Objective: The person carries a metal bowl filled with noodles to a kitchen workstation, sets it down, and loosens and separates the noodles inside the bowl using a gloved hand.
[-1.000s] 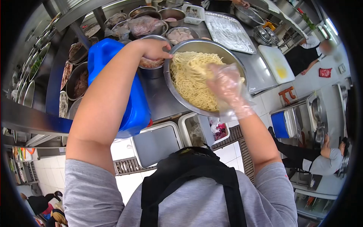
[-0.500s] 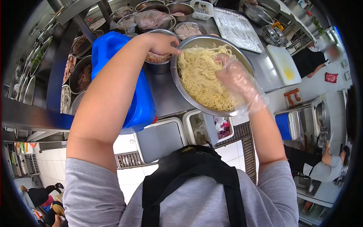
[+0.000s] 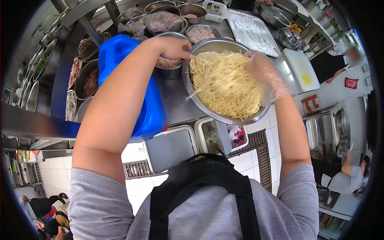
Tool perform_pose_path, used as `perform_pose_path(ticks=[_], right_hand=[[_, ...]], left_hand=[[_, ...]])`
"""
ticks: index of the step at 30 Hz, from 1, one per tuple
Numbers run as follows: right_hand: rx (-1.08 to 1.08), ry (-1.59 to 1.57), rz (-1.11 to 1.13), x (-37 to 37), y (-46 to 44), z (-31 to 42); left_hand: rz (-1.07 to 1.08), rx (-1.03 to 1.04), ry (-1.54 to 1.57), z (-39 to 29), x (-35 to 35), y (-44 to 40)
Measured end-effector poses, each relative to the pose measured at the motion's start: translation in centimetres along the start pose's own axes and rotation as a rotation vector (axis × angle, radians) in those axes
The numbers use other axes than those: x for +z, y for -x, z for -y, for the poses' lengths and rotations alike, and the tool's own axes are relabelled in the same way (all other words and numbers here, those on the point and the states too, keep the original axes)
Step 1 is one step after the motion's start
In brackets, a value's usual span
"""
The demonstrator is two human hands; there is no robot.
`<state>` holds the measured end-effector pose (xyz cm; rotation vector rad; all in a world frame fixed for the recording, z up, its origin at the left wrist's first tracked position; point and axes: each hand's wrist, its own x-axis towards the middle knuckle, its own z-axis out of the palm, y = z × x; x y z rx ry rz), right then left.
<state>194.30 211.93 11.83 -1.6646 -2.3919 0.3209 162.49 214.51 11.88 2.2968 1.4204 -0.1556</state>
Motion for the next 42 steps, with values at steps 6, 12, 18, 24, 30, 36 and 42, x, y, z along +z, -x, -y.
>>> perform_pose_path(ticks=[6, 12, 18, 24, 30, 36, 42], right_hand=[[0.122, -0.563, 0.153, 0.2, -0.4, -1.7], [-0.196, -0.251, -0.059, 4.2, -1.0, 0.3], [0.006, -0.467, 0.114, 6.3, 0.7, 4.0], [-0.197, -0.763, -0.139, 3.0, 2.2, 1.5], [-0.049, -0.503, -0.097, 1.9, 3.0, 2.8], [-0.215, 0.063, -0.292, 4.5, -0.3, -0.4], [0.046, -0.31, -0.047, 1.6, 1.0, 2.2]], left_hand=[[-0.003, 0.036, 0.018, 0.6, 0.3, -0.3], [0.018, 0.031, 0.057, 0.4, 0.5, -0.7], [0.006, 0.016, 0.01, -0.2, 0.0, 0.0], [-0.012, 0.014, 0.057, 0.6, 0.4, -0.4], [0.0, 0.015, 0.065, 0.2, 0.1, -0.3], [0.006, 0.027, 0.074, 0.3, -0.1, -0.7], [-0.075, 0.032, -0.012, 0.6, 0.0, -0.4]])
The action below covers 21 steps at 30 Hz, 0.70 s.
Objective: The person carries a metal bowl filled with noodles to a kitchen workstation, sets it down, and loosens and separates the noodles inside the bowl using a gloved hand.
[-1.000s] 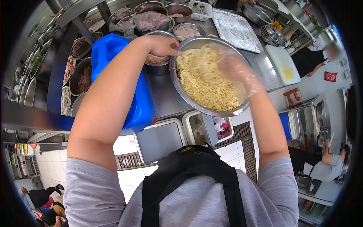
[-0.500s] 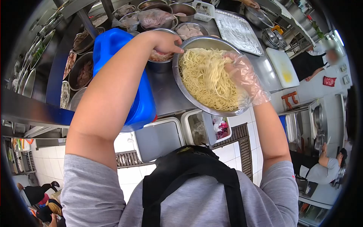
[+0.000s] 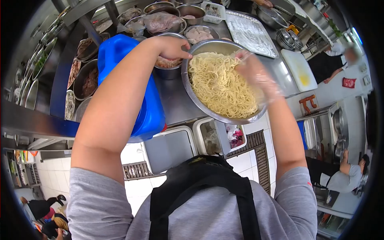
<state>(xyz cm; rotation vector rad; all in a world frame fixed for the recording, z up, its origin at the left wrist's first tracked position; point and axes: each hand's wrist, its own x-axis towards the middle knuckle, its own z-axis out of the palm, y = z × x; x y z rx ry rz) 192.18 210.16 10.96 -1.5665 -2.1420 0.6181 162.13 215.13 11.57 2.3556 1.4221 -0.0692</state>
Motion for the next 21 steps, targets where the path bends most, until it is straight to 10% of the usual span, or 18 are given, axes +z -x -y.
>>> perform_pose_path(ticks=[2, 5, 9, 11, 15, 21], right_hand=[[0.049, -0.444, 0.115, -0.3, -0.4, -0.7], [0.072, 0.367, -0.079, -1.4, -3.0, -5.1], [0.188, 0.053, -0.019, -3.6, 2.4, 1.0], [-0.208, 0.268, 0.058, -0.9, 4.7, -1.1], [-0.216, 0.529, -0.128, 2.5, 4.8, -4.0], [-0.18, -0.145, -0.31, -2.2, 3.4, -0.7]], left_hand=[[0.074, -0.023, 0.045, -0.1, 0.2, 0.1], [0.057, -0.029, -0.001, -0.7, -0.1, 0.6], [0.055, -0.023, 0.002, -0.2, 0.1, 0.5], [0.047, -0.02, 0.004, 0.0, 0.2, 0.4], [0.095, -0.012, 0.096, -0.7, 0.2, 0.2], [0.086, -0.014, 0.083, -0.3, 0.2, -0.2]])
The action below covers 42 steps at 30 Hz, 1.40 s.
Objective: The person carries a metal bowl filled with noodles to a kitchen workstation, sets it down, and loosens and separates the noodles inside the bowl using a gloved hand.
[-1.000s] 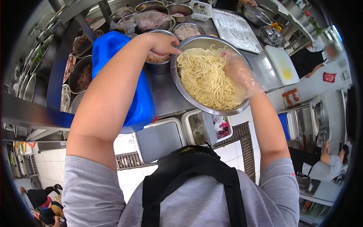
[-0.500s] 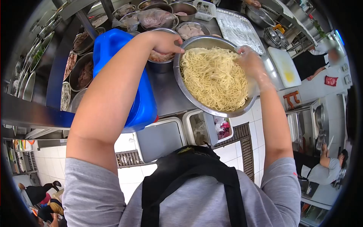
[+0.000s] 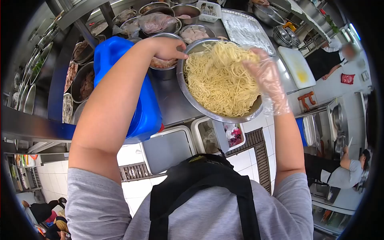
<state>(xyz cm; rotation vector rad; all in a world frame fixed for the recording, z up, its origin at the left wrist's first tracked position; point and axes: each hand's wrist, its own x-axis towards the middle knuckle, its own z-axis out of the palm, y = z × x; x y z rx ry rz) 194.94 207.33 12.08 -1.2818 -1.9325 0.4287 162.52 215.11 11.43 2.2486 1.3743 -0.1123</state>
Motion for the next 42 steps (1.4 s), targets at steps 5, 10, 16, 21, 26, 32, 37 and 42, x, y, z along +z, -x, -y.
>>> perform_pose_path(ticks=[5, 10, 16, 21, 26, 32, 37, 42], right_hand=[[-0.241, 0.709, -0.062, 0.5, 0.3, -2.0], [-0.265, 0.375, 0.063, 3.1, 0.2, 1.4], [-0.348, 0.62, 0.038, 9.0, -0.2, -2.6], [-0.228, 0.224, 0.12, 5.3, -2.3, -2.3], [-0.204, 0.524, 0.003, 5.3, -2.5, -1.1], [-0.349, 0.441, 0.118, 4.8, -1.8, -2.6], [-0.179, 0.472, 0.3, 6.5, 0.1, -3.4], [-0.165, 0.675, 0.217, 5.3, -0.9, -1.4]], left_hand=[[0.012, -0.007, 0.056, 1.1, 0.6, -0.9], [0.017, -0.069, 0.024, -0.1, 0.0, 0.4], [0.016, -0.057, 0.085, 0.1, 0.2, 0.1], [-0.03, -0.015, -0.035, 0.0, -0.2, 1.1], [-0.026, -0.042, -0.076, -0.4, -0.2, 0.9], [-0.032, -0.023, -0.063, -0.3, -0.2, 1.0], [-0.009, -0.012, -0.05, -0.3, 0.0, 0.5], [0.018, -0.054, 0.0, -0.3, -0.1, 0.3]])
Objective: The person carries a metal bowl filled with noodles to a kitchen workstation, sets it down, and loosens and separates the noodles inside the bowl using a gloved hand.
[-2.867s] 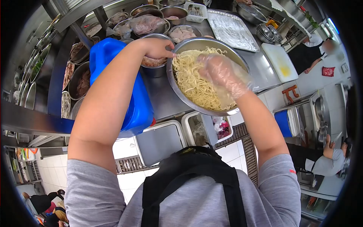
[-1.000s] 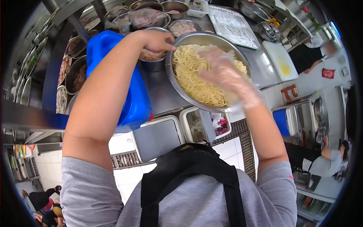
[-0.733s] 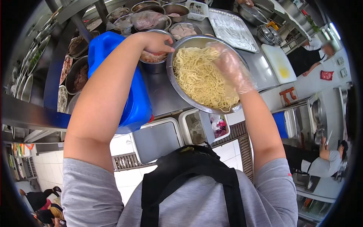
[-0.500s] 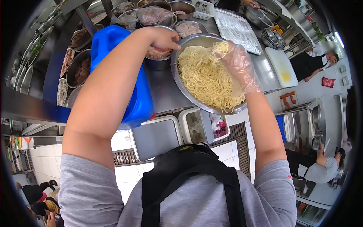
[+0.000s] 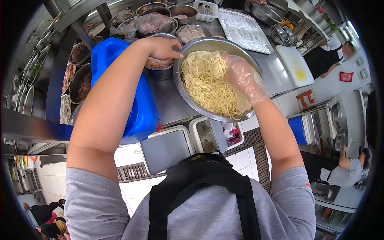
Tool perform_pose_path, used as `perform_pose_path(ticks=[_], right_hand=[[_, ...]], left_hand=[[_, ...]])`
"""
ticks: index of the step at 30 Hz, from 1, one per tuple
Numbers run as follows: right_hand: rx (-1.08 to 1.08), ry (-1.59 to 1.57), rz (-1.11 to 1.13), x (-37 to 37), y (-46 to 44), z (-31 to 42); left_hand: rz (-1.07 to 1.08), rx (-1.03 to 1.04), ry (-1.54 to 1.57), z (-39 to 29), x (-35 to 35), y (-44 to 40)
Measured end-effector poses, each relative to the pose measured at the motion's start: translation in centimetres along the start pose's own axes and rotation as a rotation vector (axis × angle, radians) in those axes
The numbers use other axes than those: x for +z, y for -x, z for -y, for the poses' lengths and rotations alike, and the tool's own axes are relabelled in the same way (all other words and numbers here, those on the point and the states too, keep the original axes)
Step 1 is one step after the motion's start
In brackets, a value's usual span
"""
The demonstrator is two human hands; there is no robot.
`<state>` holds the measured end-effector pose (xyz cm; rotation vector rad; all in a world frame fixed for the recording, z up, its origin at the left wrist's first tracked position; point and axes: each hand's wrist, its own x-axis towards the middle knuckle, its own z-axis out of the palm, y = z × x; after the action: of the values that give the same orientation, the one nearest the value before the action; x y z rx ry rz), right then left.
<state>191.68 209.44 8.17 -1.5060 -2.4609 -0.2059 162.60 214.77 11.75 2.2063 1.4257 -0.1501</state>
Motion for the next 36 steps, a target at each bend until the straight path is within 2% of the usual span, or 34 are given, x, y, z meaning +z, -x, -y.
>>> perform_pose_path(ticks=[1, 2, 4, 5, 7, 8, 11, 12, 13, 17, 19, 20, 21, 23, 25, 27, 29, 31, 32, 34, 36], right_hand=[[0.084, 0.046, 0.113, -0.9, -0.1, 0.3], [0.079, 0.044, 0.116, -0.9, -0.1, -0.4], [-0.012, -0.049, -0.015, -0.7, 0.2, -2.4], [-0.015, -0.052, -0.009, -0.3, 0.4, -2.5], [-0.138, 0.004, -0.205, -0.8, 1.1, -1.6], [-0.089, 0.07, -0.105, -0.9, 1.5, -0.7], [-0.105, -0.022, -0.082, 1.8, 1.9, 0.8], [-0.188, -0.211, -0.097, 2.4, 1.3, -0.4], [-0.183, -0.213, -0.093, 1.9, 1.1, -0.5], [0.449, -1.464, -0.091, 1.6, -0.5, -3.0], [0.159, -0.166, 0.115, -1.4, 1.4, 0.1], [-0.161, -0.147, -0.033, 1.7, 2.2, -2.2], [-0.153, -0.144, -0.032, 1.4, 2.0, -2.3], [0.182, -0.425, 0.035, 0.9, 1.4, -2.2], [0.439, -0.441, 0.214, 0.4, 0.4, -1.9], [-0.059, -0.192, -0.008, 0.6, 1.1, -1.5], [-0.094, -0.22, 0.001, 0.0, 1.7, -1.3], [0.084, -0.281, -0.162, -0.1, 2.1, -2.2], [0.014, -0.618, -0.272, 2.4, 2.1, -3.5], [-0.036, -0.541, -0.289, 1.5, 2.8, -1.6], [-0.037, -0.353, -0.104, 1.8, 2.6, -2.5]], left_hand=[[0.0, -0.001, 0.001, -0.2, -0.1, 0.0], [0.006, -0.01, 0.01, -0.2, -0.2, 0.0], [0.015, -0.028, 0.029, 0.1, 0.1, 0.1], [0.013, -0.025, 0.044, 0.2, 0.2, 0.0], [0.009, -0.019, 0.055, 0.6, 0.3, -0.6], [-0.008, 0.003, 0.055, 1.0, 0.4, -0.7], [-0.013, -0.003, 0.062, 0.5, 0.0, -0.1], [0.007, -0.021, 0.064, 0.2, 0.1, 0.1], [0.014, -0.019, 0.065, 0.5, 0.4, -0.2], [-0.017, -0.012, 0.033, 0.0, -0.1, 0.3], [-0.01, -0.035, 0.001, 0.1, 0.0, 0.5], [-0.019, -0.016, 0.028, 0.2, 0.1, 0.3], [-0.029, 0.006, 0.052, 0.3, 0.3, -0.1], [0.0, 0.004, 0.076, 0.7, 0.5, -0.6], [0.025, -0.002, 0.093, 0.3, 0.1, -0.3], [0.029, -0.019, 0.031, 0.2, -0.1, -0.2], [0.03, -0.014, 0.062, 0.5, 0.2, -0.4], [0.024, 0.013, 0.101, 0.8, 0.3, -0.6], [0.022, 0.01, 0.101, 0.8, 0.2, -0.5], [0.017, -0.003, 0.035, 0.3, -0.1, 0.0], [-0.004, 0.019, 0.062, 1.2, 0.3, -0.5]])
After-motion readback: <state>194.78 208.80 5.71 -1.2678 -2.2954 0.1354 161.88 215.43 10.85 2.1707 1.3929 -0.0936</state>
